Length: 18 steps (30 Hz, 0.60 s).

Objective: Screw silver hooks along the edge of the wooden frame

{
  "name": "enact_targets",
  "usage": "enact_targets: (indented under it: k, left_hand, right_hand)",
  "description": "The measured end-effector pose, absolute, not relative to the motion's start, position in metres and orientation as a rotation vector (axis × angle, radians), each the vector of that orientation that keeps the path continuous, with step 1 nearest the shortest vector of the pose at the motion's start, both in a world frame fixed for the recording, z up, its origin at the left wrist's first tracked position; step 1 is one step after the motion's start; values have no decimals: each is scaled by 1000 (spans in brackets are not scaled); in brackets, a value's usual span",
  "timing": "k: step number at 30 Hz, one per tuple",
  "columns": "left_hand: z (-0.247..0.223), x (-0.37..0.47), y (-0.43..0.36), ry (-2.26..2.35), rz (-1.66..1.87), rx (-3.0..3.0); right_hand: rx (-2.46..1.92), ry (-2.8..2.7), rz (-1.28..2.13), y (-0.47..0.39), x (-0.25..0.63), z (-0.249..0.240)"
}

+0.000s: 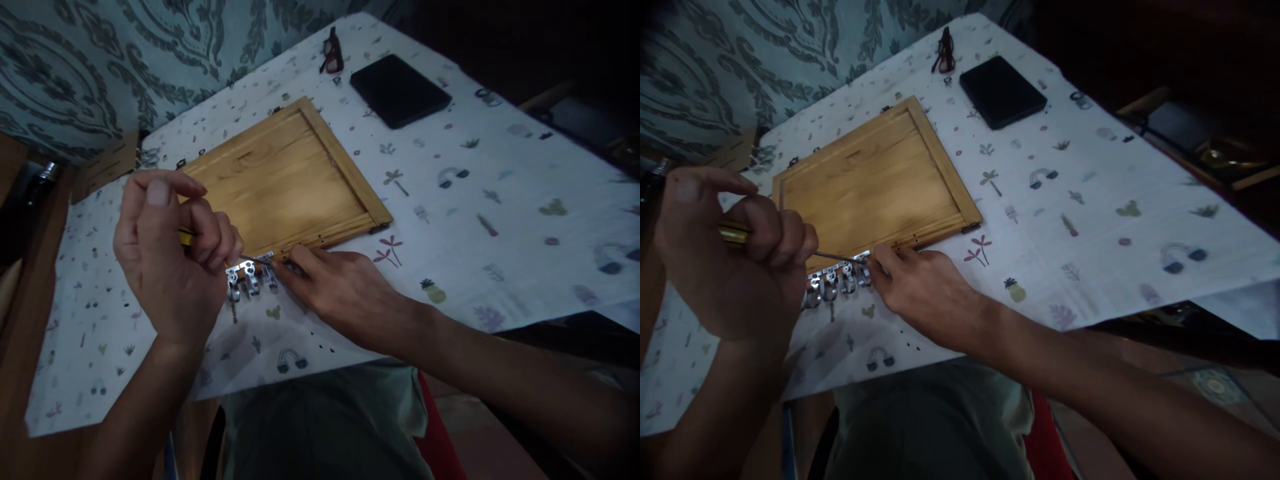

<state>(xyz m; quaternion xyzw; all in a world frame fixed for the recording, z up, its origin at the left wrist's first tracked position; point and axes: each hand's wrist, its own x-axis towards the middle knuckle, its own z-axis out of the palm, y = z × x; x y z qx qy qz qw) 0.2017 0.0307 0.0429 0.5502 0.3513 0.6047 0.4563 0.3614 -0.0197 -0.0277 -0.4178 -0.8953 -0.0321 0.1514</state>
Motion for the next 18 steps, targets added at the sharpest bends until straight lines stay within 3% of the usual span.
enact_targets:
  k: [18]
  left_hand:
    - [46, 206, 19, 931, 1560, 1442]
  right_hand:
    - [-1223, -2587, -84, -20, 360, -28]
